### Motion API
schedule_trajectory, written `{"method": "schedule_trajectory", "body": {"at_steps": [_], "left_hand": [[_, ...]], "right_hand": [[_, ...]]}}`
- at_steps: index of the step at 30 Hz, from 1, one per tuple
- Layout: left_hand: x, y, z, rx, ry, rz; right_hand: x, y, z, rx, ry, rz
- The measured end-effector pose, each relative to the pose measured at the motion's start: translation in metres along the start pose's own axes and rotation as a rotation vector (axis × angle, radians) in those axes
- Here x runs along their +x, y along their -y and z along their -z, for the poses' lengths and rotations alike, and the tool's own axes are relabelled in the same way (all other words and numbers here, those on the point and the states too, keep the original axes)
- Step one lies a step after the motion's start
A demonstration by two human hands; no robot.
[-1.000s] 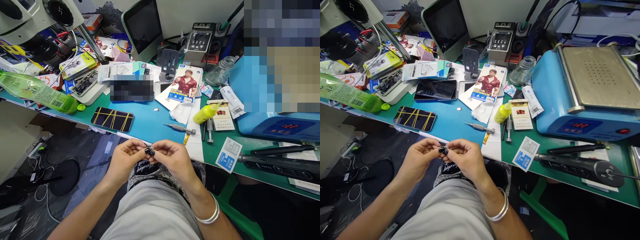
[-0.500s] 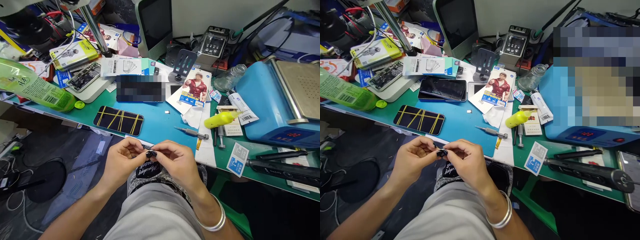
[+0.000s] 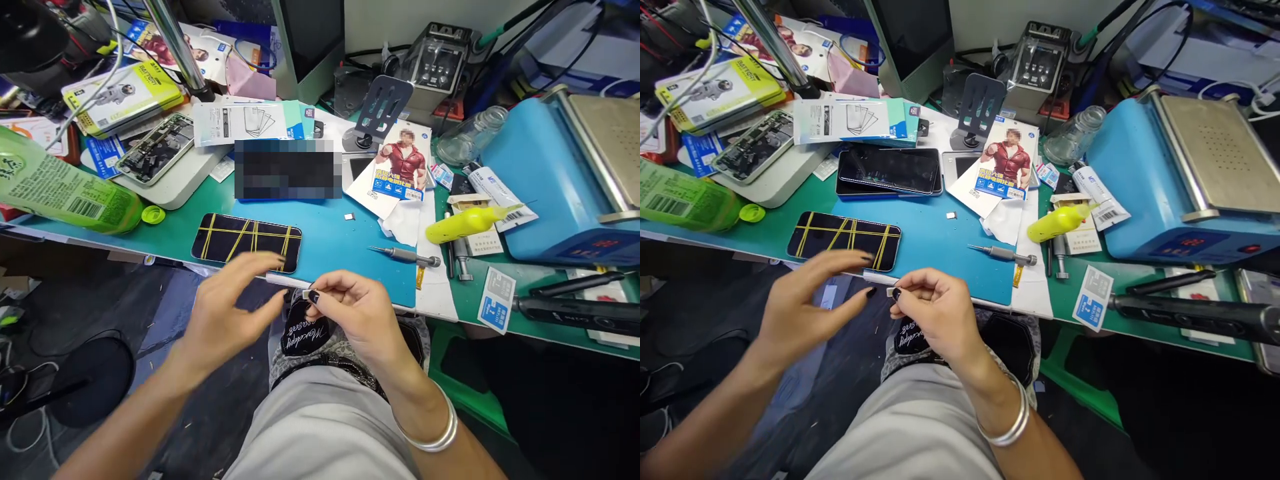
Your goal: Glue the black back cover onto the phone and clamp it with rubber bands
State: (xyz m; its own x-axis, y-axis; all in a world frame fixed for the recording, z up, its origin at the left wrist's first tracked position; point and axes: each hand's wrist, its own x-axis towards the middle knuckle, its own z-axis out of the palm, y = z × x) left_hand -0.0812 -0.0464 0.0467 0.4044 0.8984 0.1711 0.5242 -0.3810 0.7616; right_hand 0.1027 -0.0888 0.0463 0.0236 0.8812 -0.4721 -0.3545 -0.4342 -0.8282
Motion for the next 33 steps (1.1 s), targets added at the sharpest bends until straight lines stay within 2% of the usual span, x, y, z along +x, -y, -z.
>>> {"method": "schedule_trajectory", "body": {"at_steps": [1, 2, 4, 6, 9, 13, 18, 29, 33], "left_hand": [[0.011, 0.008, 0.007, 0.208, 0.053, -0.138], [0.023, 0.016, 0.014, 0.364, 0.155, -0.246], [0.049, 0.030, 0.024, 0.553, 0.356, -0.369], [0.071, 0.039, 0.029, 0.631, 0.505, -0.438], [0.090, 0.043, 0.033, 0.625, 0.595, -0.503], [0.093, 0.036, 0.042, 0.509, 0.566, -0.574], [0.090, 0.028, 0.054, 0.424, 0.507, -0.527], [0.088, 0.028, 0.045, 0.398, 0.475, -0.543], [0.085, 0.022, 0.042, 0.437, 0.441, -0.576]], "right_hand": [[0.001, -0.002, 0.001, -0.013, -0.033, 0.005], [0.002, -0.003, 0.002, -0.026, -0.068, 0.012], [0.006, -0.005, 0.003, -0.042, -0.131, 0.024], [0.010, -0.007, 0.003, -0.034, -0.165, 0.024], [0.016, -0.008, 0.001, 0.010, -0.184, 0.024], [0.020, -0.005, -0.005, 0.070, -0.189, 0.033], [0.021, 0.003, -0.014, 0.099, -0.175, 0.088], [0.027, 0.005, -0.019, 0.205, -0.143, 0.024], [0.026, 0.006, -0.017, 0.023, -0.196, 0.112]]}}
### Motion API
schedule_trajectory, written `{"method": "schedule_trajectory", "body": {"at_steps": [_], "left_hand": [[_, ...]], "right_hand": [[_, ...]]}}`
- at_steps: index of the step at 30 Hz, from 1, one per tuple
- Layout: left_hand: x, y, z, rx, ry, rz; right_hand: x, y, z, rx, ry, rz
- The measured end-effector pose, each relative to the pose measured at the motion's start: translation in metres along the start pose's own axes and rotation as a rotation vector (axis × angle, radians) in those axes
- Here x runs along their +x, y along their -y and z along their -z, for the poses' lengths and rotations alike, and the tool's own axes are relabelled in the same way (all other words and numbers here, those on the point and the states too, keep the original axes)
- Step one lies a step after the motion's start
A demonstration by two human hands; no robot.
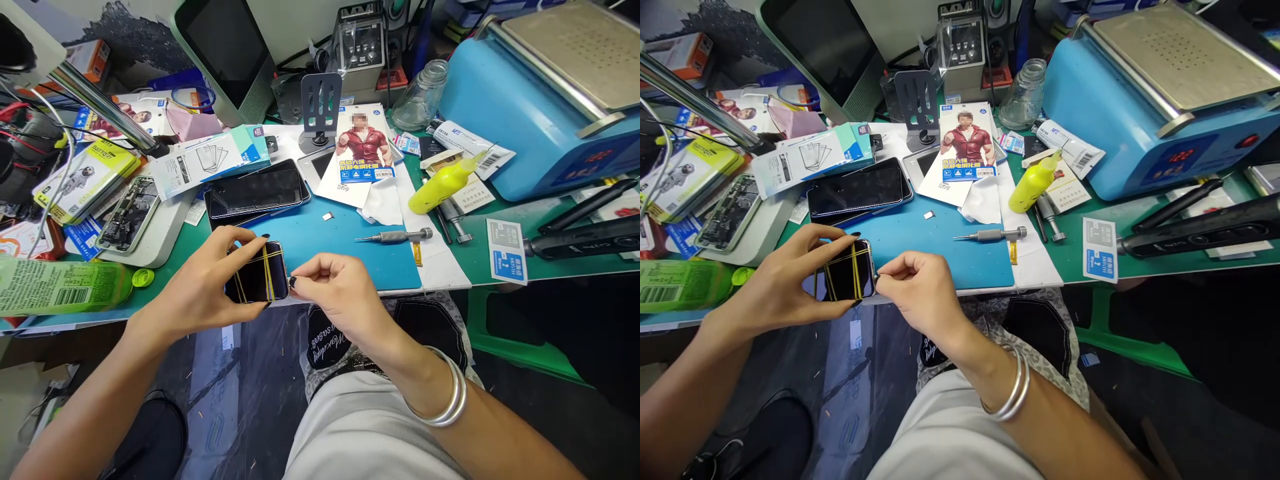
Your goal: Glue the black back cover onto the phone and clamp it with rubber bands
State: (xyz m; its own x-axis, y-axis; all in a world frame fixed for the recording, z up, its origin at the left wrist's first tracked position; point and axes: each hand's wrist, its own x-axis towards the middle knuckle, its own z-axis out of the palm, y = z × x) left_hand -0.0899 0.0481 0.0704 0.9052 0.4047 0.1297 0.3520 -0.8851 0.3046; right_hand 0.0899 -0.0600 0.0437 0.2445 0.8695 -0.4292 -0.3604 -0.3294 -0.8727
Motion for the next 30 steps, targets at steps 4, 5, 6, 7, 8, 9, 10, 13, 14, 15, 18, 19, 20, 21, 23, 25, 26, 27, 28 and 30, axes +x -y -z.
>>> {"method": "schedule_trajectory", "body": {"at_steps": [4, 5, 6, 7, 8, 9, 10, 13, 14, 15, 18, 19, 20, 21, 23, 25, 26, 27, 28, 30], "left_hand": [[0.003, -0.008, 0.002, 0.084, -0.049, -0.007], [0.004, -0.010, 0.003, 0.096, -0.067, 0.003], [0.005, -0.013, 0.004, 0.107, -0.090, 0.017], [0.006, -0.016, 0.004, 0.118, -0.120, 0.033], [0.008, -0.020, 0.005, 0.130, -0.152, 0.050], [0.009, -0.024, 0.005, 0.144, -0.186, 0.070], [0.010, -0.028, 0.005, 0.158, -0.216, 0.094], [0.013, -0.043, 0.003, 0.177, -0.293, 0.178], [0.014, -0.048, 0.002, 0.179, -0.311, 0.205], [0.016, -0.052, 0.001, 0.183, -0.330, 0.228], [0.021, -0.061, -0.001, 0.199, -0.383, 0.267], [0.023, -0.062, -0.002, 0.203, -0.399, 0.272], [0.025, -0.064, -0.002, 0.204, -0.414, 0.274], [0.026, -0.065, -0.003, 0.202, -0.422, 0.274], [0.028, -0.066, -0.004, 0.197, -0.433, 0.270], [0.030, -0.068, -0.005, 0.186, -0.442, 0.268], [0.030, -0.070, -0.006, 0.181, -0.447, 0.268], [0.031, -0.071, -0.006, 0.178, -0.454, 0.268], [0.031, -0.073, -0.006, 0.176, -0.463, 0.269], [0.033, -0.076, -0.007, 0.174, -0.478, 0.271]], "right_hand": [[-0.002, 0.003, 0.002, -0.156, -0.027, 0.112], [-0.003, 0.003, 0.002, -0.142, -0.026, 0.132], [-0.005, 0.002, 0.001, -0.111, -0.027, 0.161], [-0.007, 0.001, 0.000, -0.076, -0.031, 0.204], [-0.009, -0.002, -0.001, -0.056, -0.038, 0.263], [-0.012, -0.004, -0.002, -0.064, -0.049, 0.337], [-0.014, -0.007, -0.002, -0.103, -0.067, 0.420], [-0.019, -0.012, -0.003, -0.286, -0.140, 0.659], [-0.019, -0.013, -0.002, -0.318, -0.158, 0.703], [-0.019, -0.013, -0.001, -0.325, -0.162, 0.719], [-0.017, -0.010, 0.002, -0.242, -0.163, 0.666], [-0.016, -0.008, 0.004, -0.201, -0.171, 0.647], [-0.016, -0.007, 0.005, -0.172, -0.182, 0.640], [-0.016, -0.006, 0.006, -0.161, -0.193, 0.639], [-0.016, -0.004, 0.008, -0.195, -0.203, 0.655], [-0.017, -0.001, 0.011, -0.265, -0.207, 0.696], [-0.018, 0.000, 0.013, -0.296, -0.213, 0.728], [-0.019, 0.001, 0.015, -0.327, -0.220, 0.765], [-0.020, 0.002, 0.017, -0.357, -0.226, 0.802], [-0.021, 0.004, 0.020, -0.395, -0.237, 0.854]]}}
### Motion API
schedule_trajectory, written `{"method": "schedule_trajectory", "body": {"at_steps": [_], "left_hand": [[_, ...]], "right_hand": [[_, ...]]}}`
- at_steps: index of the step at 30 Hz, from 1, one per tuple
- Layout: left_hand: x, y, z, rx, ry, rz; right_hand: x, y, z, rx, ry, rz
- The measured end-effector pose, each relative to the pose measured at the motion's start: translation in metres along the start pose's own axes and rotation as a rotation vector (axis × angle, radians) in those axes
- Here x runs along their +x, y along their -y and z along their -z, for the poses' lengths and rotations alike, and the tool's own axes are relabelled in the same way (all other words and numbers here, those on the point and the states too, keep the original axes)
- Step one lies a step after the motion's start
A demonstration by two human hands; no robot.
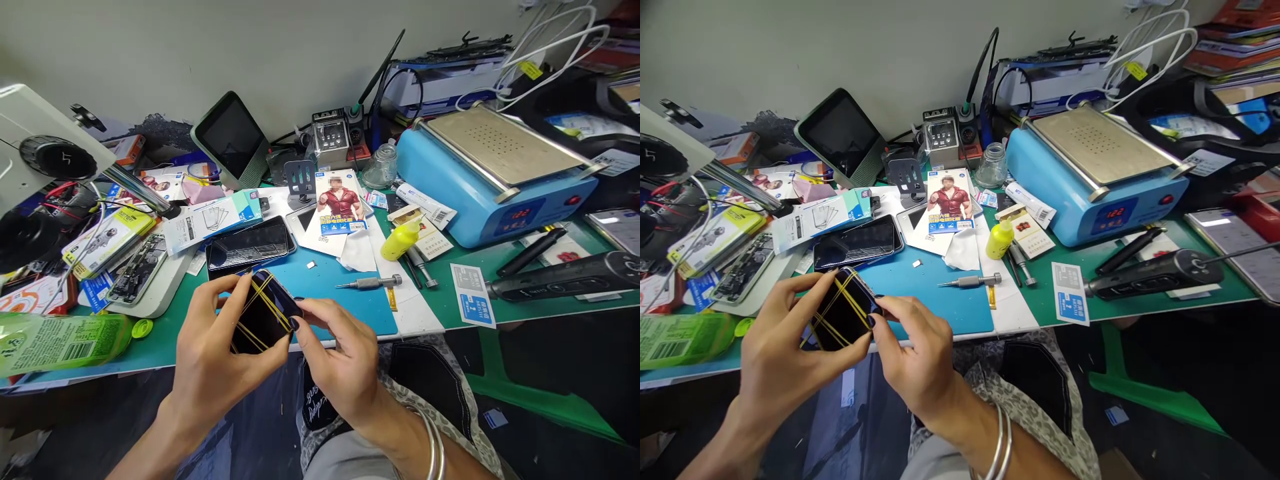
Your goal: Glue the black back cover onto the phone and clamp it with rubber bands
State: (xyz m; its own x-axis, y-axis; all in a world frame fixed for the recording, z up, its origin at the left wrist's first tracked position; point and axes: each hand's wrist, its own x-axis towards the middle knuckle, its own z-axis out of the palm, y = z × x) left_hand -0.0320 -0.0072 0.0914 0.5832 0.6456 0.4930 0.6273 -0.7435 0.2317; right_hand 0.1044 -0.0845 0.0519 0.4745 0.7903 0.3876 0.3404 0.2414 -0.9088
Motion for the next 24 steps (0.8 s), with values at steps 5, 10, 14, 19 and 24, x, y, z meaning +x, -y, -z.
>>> {"method": "schedule_trajectory", "body": {"at_steps": [5, 10, 14, 19, 24], "left_hand": [[0.001, -0.006, 0.000, 0.032, 0.005, -0.031], [0.002, -0.009, -0.004, 0.070, 0.042, -0.083], [0.009, -0.014, -0.001, 0.064, 0.056, -0.185], [0.024, -0.048, 0.010, -0.038, 0.392, -0.692], [0.033, -0.100, 0.001, -0.008, 0.498, -1.002]], "right_hand": [[0.000, -0.002, 0.005, 0.071, -0.004, -0.055], [-0.004, -0.003, 0.014, 0.218, 0.041, -0.215], [-0.001, -0.008, 0.035, 0.302, 0.100, -0.237], [0.017, -0.018, 0.062, 0.981, 0.506, -0.923], [0.021, -0.015, 0.083, 0.876, 0.775, -0.996]]}}
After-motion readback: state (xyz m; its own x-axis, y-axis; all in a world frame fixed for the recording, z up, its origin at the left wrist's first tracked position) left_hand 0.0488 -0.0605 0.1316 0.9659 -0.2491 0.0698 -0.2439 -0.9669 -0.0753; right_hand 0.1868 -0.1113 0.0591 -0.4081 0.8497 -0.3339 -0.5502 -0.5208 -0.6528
